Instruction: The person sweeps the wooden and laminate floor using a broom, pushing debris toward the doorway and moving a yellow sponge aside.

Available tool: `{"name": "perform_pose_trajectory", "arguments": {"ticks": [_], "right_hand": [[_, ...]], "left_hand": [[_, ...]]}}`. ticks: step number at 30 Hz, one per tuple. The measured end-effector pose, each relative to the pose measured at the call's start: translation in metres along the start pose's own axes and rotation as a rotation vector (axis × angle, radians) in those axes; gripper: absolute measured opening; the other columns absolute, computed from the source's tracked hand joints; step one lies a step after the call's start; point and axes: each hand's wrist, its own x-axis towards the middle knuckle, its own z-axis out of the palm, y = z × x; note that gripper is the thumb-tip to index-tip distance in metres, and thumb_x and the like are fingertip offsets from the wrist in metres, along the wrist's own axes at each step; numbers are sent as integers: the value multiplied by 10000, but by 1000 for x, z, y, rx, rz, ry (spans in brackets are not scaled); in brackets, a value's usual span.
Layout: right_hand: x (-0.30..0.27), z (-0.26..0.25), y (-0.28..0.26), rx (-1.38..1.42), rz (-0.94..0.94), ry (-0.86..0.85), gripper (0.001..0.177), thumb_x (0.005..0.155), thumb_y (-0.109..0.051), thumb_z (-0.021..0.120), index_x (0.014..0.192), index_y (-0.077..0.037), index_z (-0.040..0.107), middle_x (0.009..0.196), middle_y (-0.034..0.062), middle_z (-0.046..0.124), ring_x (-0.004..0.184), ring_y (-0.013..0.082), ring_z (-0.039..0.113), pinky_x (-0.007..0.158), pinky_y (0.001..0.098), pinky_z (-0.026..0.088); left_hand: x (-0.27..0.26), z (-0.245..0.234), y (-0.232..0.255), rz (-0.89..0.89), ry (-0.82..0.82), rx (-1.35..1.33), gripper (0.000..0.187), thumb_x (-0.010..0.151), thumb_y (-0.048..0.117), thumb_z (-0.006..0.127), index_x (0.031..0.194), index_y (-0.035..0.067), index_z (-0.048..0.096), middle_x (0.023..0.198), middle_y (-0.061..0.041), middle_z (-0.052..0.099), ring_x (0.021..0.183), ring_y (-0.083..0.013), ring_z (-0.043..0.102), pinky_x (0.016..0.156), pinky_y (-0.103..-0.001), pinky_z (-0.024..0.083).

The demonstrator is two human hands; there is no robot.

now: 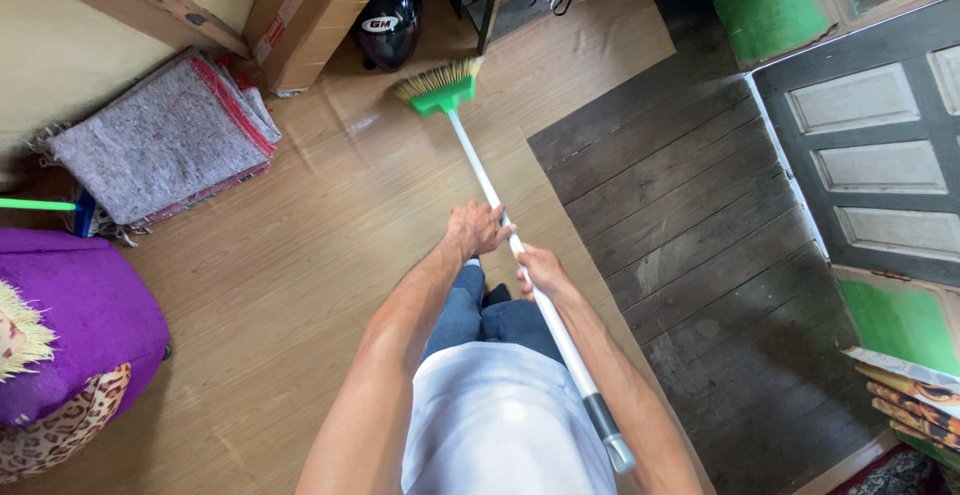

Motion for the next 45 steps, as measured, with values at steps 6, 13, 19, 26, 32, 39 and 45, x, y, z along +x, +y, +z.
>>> {"name": "perform_pose_trajectory", "arguments": {"ticks": [6,13,19,26,32,39,45], "right_hand": [[-35,-43,94,18,5,-4,484,1023,-226,509,1501,-299,539,651,21,527,382,108,435,312,290,384],[-121,-64,179,69,68,18,515,1009,-224,503,1512,-328,529,619,12,502,383,100,425,319,282,378],[-180,-44,171,-120,12,90,488,997,-253,532,1482,-289,572,590,-3,495,390,85,435,327,270,374],[-209,-6,152,-187,-21,64,442,1000,-256,559,1439,-245,606,596,0,522,386,83,457,329,269,387],[-195,49,121,-191,-100,-41,440,996,-220,550,1430,-238,624,590,0,515,373,92,464,309,278,385],[-118,134,56,-398,-161,-46,438,985,-213,552,1416,-274,601,582,22,553,394,113,527,324,301,445],[-10,207,7,-389,-237,-74,365,991,-198,472,1265,-176,713,619,26,592,417,122,562,340,307,453]], "left_hand": [[-44,51,50,105,-106,-15,644,1003,649,426,1347,129,588,1194,-120,694,1111,-308,670,834,-497,574],[-113,137,111,199,-115,-189,779,1003,636,431,1460,6,435,1225,-215,657,1112,-403,651,858,-528,556],[-138,156,101,157,-139,-554,803,958,620,585,1454,13,410,1155,-299,660,1061,-455,670,898,-497,554],[-143,174,52,10,-106,-907,854,891,471,693,1471,-34,323,989,-219,732,908,-343,735,807,-439,572],[-151,159,7,-150,41,-983,966,865,453,734,1521,-62,248,958,-189,735,892,-313,739,810,-410,584],[-120,123,-106,-250,148,-1064,849,836,388,767,1466,-17,368,991,-162,721,919,-290,730,803,-409,587],[-64,91,-213,-426,250,-917,541,869,379,738,1218,11,552,1007,-186,734,944,-322,726,843,-434,575]]}}
